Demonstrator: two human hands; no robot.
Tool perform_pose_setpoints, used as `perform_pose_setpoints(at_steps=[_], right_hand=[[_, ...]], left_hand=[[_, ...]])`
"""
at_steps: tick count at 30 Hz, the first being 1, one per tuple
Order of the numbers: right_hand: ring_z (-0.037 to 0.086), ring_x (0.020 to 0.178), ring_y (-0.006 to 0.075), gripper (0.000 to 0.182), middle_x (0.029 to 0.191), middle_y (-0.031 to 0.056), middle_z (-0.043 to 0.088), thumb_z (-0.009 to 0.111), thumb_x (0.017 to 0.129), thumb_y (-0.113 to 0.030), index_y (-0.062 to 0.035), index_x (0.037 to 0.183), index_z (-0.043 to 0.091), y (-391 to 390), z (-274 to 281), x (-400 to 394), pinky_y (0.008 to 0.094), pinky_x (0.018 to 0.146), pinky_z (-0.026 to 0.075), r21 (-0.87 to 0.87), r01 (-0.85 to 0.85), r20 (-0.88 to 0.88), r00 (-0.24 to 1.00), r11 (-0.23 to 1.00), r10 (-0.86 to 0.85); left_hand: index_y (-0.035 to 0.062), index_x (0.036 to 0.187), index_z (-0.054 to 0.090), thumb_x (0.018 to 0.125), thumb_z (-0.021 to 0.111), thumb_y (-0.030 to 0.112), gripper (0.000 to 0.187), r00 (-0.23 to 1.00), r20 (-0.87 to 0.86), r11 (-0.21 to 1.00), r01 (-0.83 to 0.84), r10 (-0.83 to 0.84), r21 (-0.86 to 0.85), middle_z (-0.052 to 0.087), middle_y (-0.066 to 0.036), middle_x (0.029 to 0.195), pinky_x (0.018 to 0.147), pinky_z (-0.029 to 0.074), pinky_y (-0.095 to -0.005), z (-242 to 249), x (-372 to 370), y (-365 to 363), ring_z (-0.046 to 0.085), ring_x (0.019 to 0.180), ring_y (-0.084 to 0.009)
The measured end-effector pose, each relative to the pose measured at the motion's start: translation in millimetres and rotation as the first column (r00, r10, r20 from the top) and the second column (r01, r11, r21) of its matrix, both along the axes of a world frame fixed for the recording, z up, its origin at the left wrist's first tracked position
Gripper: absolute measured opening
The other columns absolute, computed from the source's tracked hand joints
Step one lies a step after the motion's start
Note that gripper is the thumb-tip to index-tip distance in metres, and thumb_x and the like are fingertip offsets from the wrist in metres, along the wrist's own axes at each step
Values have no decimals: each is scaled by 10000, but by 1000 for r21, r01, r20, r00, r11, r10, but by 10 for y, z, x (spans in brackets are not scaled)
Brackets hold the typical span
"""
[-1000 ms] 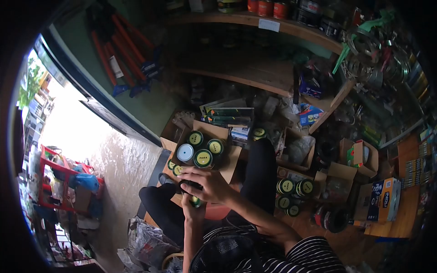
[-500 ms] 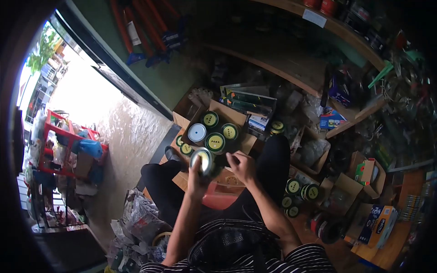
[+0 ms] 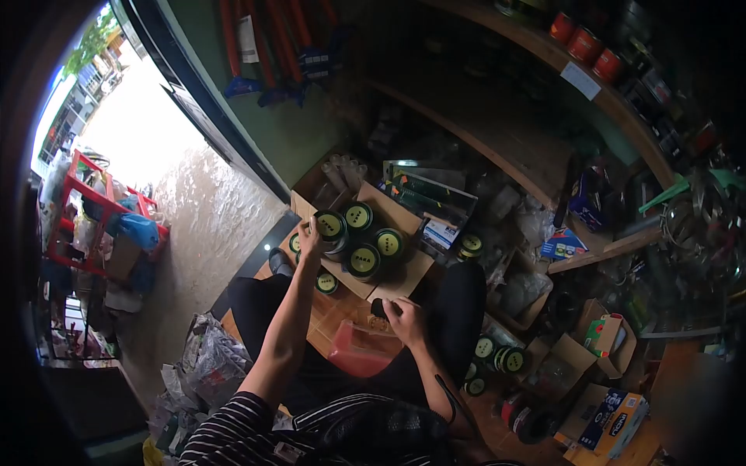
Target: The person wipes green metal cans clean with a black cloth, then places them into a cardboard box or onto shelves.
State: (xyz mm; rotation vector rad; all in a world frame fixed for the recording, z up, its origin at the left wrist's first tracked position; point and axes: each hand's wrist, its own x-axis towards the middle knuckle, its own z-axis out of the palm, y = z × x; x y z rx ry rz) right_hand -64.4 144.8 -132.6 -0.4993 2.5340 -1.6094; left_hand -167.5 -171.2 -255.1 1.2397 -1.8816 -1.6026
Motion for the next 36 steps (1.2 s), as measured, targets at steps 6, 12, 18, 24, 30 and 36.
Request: perform_pose_setpoints(at_steps=[6,12,18,24,30,36], right_hand=[[673,776,394,346,839,209,669,643,1003,-291,33,892,698,-32,-90,-76,405,675,507,70,-12,106,994,997,5],[689,799,391,350,857,210,688,651,1001,-305,28,910,710,-94,-108,-101,403,692,515,73,-52,121,992,996,43],[661,753,209,363,808,122,678,620,1047,-305,37,954,699,-72,-99,-306,337,727,502,-51,139,316,942,989,-116],[644,1127,270,228,1219,119,667,628,1034,-180,34,1057,704,-712,384,-1224,343,946,498,-230,-101,-29,995,968,97],[643,990,298,194,1065,117,651,646,1015,-174,4,949,684,-1023,1299,-1707,348,863,490,-146,-61,-220,975,987,27],[450,728,116,331,783,-10,467,522,1106,-311,-39,923,571,-596,1314,-1555,280,714,415,-303,147,32,989,942,-144]], left_hand=[[-5,1221,624,1089,482,397,446,995,73,979,82,-69,-186,700,-260,1130,930,510,-424,-244,152,-13,693,1055,-361],[-20,1244,634,1059,561,398,463,988,-16,983,149,-152,-111,722,-222,1139,955,510,-371,-260,209,-151,690,1111,-310],[-19,1178,670,1045,586,303,358,984,-55,958,152,-170,-243,726,-159,1052,856,536,-338,338,392,-73,701,931,-226],[2,1209,664,1025,662,231,294,681,-368,683,715,-633,149,700,-49,1036,886,514,-276,1488,371,546,648,1035,-127],[-43,1090,626,1021,667,183,240,657,-381,742,657,-650,-132,606,-63,1050,843,457,-293,1776,-5,557,559,932,-150],[21,1143,616,1054,601,179,182,639,-540,752,659,-547,19,511,32,1049,817,367,-202,2683,127,506,469,939,-49]])
